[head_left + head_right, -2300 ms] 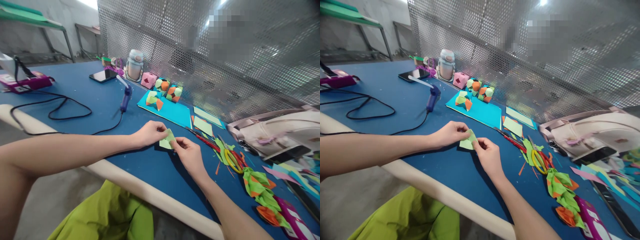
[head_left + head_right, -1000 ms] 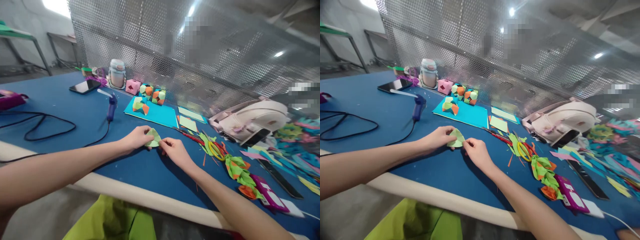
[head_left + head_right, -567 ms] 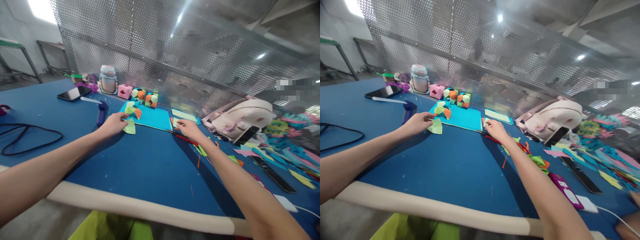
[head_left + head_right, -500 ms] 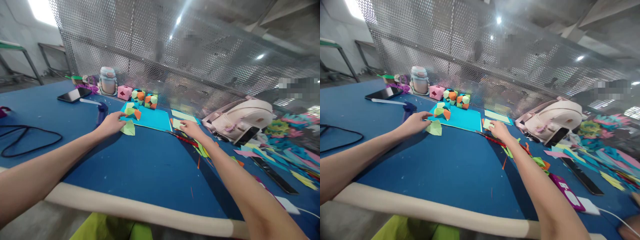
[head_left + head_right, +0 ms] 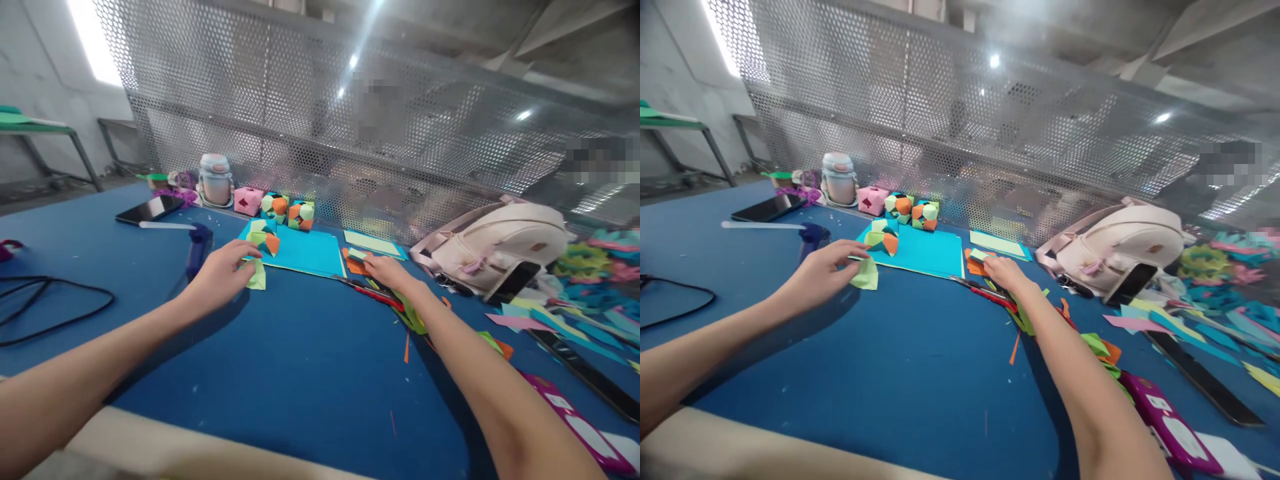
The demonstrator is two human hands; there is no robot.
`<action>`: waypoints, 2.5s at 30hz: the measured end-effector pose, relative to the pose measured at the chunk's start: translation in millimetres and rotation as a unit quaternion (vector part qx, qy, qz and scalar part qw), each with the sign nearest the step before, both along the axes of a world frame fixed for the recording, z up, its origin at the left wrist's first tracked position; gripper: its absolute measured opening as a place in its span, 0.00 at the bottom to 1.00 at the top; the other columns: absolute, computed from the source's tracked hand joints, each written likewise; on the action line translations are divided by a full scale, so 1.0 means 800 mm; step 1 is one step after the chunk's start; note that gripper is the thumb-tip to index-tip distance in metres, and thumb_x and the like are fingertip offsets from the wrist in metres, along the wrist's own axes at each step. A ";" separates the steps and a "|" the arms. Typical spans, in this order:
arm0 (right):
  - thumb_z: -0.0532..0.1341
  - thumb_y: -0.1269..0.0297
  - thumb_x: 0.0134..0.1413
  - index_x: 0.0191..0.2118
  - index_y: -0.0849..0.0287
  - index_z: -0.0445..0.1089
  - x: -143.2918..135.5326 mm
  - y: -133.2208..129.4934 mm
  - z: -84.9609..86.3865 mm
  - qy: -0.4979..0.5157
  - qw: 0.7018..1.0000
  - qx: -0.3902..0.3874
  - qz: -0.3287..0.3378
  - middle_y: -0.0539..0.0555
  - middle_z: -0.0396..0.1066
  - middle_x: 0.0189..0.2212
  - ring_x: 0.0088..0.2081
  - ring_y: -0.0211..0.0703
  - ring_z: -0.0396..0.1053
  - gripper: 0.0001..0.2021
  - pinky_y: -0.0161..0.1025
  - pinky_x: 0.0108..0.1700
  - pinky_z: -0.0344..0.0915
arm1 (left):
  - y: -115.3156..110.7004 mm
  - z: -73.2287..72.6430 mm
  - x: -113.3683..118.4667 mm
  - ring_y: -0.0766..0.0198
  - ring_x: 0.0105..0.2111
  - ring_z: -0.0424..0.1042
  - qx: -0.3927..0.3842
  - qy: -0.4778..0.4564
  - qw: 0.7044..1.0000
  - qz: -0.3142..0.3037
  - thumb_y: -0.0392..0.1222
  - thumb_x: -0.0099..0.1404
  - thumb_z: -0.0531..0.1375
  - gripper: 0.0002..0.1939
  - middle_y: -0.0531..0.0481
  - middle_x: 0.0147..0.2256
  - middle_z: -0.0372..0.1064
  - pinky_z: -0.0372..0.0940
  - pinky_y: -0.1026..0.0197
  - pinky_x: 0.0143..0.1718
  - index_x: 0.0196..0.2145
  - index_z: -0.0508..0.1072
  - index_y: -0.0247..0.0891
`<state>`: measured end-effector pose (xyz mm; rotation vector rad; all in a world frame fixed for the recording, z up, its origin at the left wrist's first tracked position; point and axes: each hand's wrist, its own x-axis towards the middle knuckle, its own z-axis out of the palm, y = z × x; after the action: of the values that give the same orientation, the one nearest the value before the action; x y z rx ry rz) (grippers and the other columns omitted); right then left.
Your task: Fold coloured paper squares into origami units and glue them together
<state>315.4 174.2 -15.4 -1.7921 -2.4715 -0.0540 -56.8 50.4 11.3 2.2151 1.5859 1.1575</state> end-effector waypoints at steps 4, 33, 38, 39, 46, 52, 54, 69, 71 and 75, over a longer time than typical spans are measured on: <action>0.56 0.61 0.59 0.50 0.60 0.64 0.009 0.007 -0.003 0.022 0.999 0.032 -0.013 0.57 0.65 0.48 0.44 0.44 0.67 0.15 0.47 0.44 0.67 | -0.013 0.000 0.020 0.59 0.46 0.67 -0.013 0.028 0.997 -0.068 0.37 0.58 0.49 0.13 0.46 0.44 0.70 0.61 0.59 0.48 0.36 0.72 0.37; 0.50 0.59 0.58 0.25 0.58 0.65 -0.119 -0.184 0.032 0.260 0.950 0.132 0.108 0.47 0.59 0.17 0.18 0.34 0.56 0.14 0.32 0.23 0.53 | -0.036 -0.021 0.165 0.68 0.29 0.67 -0.265 -0.435 0.842 -0.176 0.46 0.58 0.59 0.13 0.51 0.29 0.65 0.64 0.63 0.33 0.34 0.64 0.34; 0.52 0.58 0.58 0.30 0.59 0.69 -0.121 -0.202 0.026 0.318 0.939 0.040 0.122 0.46 0.62 0.18 0.19 0.34 0.58 0.14 0.31 0.22 0.55 | -0.051 -0.023 0.146 0.67 0.30 0.66 -0.265 -0.393 0.870 -0.134 0.45 0.54 0.61 0.13 0.53 0.30 0.64 0.63 0.63 0.32 0.32 0.63 0.35; 0.52 0.58 0.58 0.31 0.59 0.69 -0.122 -0.203 0.026 0.324 0.937 0.033 0.125 0.47 0.63 0.18 0.19 0.34 0.58 0.13 0.31 0.23 0.55 | -0.050 -0.023 0.144 0.67 0.30 0.66 -0.260 -0.390 0.873 -0.133 0.45 0.54 0.61 0.13 0.53 0.29 0.64 0.62 0.64 0.31 0.32 0.63 0.35; 0.53 0.58 0.59 0.36 0.58 0.72 -0.126 -0.206 0.025 0.359 0.924 -0.013 0.132 0.48 0.67 0.22 0.21 0.35 0.60 0.13 0.31 0.23 0.56 | -0.040 -0.030 0.140 0.68 0.26 0.66 -0.257 -0.378 0.876 -0.151 0.50 0.54 0.61 0.16 0.56 0.25 0.62 0.61 0.65 0.28 0.31 0.62 0.36; 0.52 0.56 0.59 0.37 0.58 0.73 -0.124 -0.209 0.026 0.357 0.924 -0.020 0.133 0.48 0.66 0.21 0.22 0.36 0.61 0.15 0.32 0.24 0.58 | -0.041 -0.031 0.140 0.68 0.26 0.66 -0.251 -0.388 0.872 -0.160 0.51 0.54 0.61 0.17 0.55 0.26 0.62 0.61 0.64 0.29 0.31 0.62 0.35; 0.52 0.56 0.59 0.37 0.58 0.73 -0.124 -0.209 0.026 0.357 0.924 -0.019 0.135 0.49 0.67 0.21 0.22 0.36 0.61 0.16 0.32 0.25 0.58 | -0.042 -0.030 0.140 0.68 0.26 0.66 -0.249 -0.394 0.869 -0.164 0.52 0.54 0.61 0.17 0.55 0.26 0.62 0.61 0.64 0.29 0.31 0.62 0.35; 0.52 0.57 0.60 0.36 0.60 0.72 -0.124 -0.207 0.025 0.370 0.918 -0.022 0.144 0.49 0.69 0.24 0.24 0.35 0.62 0.15 0.31 0.27 0.59 | -0.040 -0.030 0.137 0.68 0.28 0.67 -0.259 -0.395 0.864 -0.172 0.51 0.54 0.61 0.17 0.53 0.30 0.64 0.63 0.62 0.32 0.32 0.64 0.35; 0.52 0.57 0.60 0.36 0.60 0.72 -0.124 -0.207 0.024 0.375 0.915 -0.025 0.147 0.49 0.69 0.25 0.25 0.35 0.63 0.15 0.31 0.27 0.59 | -0.040 -0.030 0.137 0.67 0.28 0.67 -0.254 -0.373 0.878 -0.158 0.52 0.54 0.61 0.18 0.53 0.28 0.64 0.63 0.62 0.32 0.32 0.64 0.35; 0.52 0.57 0.60 0.35 0.60 0.71 -0.124 -0.207 0.022 0.379 0.913 -0.030 0.147 0.49 0.68 0.24 0.24 0.34 0.62 0.14 0.31 0.27 0.59 | -0.040 -0.030 0.137 0.67 0.28 0.67 -0.253 -0.354 0.887 -0.154 0.51 0.56 0.60 0.16 0.54 0.27 0.64 0.62 0.63 0.31 0.32 0.64 0.35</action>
<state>216.2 8.7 2.5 -1.1111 -2.1130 0.6192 52.8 18.4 -12.5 1.3980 1.0205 1.1042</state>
